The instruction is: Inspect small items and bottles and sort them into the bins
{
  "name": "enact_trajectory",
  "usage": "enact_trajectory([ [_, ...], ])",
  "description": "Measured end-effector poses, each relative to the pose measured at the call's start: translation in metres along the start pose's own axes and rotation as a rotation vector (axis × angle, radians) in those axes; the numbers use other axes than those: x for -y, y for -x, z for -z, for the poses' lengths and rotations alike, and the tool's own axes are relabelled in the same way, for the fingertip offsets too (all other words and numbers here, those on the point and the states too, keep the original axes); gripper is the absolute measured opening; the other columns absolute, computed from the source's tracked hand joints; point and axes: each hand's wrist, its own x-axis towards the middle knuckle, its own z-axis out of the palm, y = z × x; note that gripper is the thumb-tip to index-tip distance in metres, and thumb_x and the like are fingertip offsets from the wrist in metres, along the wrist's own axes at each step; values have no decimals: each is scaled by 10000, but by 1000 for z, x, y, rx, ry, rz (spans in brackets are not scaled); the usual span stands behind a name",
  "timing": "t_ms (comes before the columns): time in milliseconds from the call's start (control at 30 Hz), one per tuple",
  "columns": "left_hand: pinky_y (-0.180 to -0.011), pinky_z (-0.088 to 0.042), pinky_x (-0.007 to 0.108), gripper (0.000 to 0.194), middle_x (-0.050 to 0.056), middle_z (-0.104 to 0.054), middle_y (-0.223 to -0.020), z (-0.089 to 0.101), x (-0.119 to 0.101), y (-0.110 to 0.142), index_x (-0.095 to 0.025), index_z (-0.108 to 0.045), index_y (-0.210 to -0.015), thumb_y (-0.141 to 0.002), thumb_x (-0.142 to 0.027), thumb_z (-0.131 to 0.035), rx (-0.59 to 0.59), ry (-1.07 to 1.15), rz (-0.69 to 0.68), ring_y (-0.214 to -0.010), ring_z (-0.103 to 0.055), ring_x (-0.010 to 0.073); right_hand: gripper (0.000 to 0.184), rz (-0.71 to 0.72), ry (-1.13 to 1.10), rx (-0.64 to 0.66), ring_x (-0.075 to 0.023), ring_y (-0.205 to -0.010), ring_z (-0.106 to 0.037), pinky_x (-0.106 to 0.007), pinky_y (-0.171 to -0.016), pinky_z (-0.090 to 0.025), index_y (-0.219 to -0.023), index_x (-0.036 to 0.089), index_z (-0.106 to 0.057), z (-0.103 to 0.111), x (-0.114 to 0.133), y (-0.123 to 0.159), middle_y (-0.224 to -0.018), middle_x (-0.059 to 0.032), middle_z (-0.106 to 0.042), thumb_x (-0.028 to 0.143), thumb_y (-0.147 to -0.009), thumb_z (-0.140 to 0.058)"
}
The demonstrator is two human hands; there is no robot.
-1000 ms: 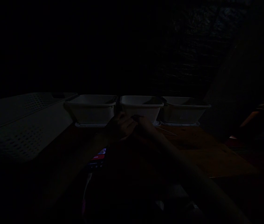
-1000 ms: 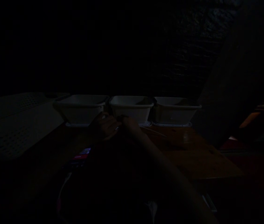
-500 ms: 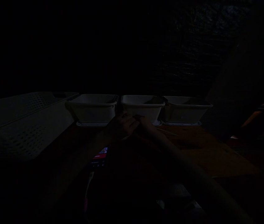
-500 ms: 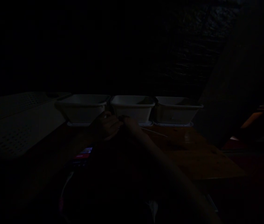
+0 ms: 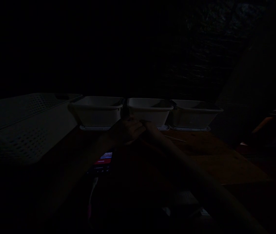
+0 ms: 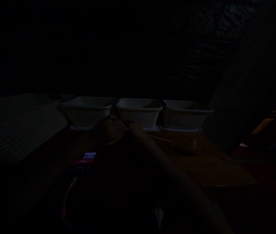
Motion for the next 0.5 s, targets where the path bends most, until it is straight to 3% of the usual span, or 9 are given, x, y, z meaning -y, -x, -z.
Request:
enact_trajectory([
  [167,-841,-369,372,185,64,-656,-900,2,5,2,-153,-581,-994,-860,-191,-460,-3,77,25,-869,-580,187,246,-8,-68,-33,-184,-915,-596,-283,-796,-457,-1020,116,-608,-4,-1,0,-1039,-130,-638,164,-802,-505],
  [333,-852,-361,377,237,84,-641,-1037,7,23,9,-162,-572,-1022,-849,-315,-521,43,242,164,-972,-563,216,345,5,-244,-135,-191,-858,-605,-290,-739,-458,-1060,85,-581,-4,6,3,-991,-131,-651,253,-759,-590],
  [500,-839,-372,357,227,66,-650,-1027,5,26,12,-175,-575,-1045,-847,-280,-539,79,299,117,-974,-569,205,349,-5,-252,-126,-185,-812,-600,-283,-718,-448,-1020,70,-587,-7,6,2,-961,-136,-655,263,-731,-626],
])
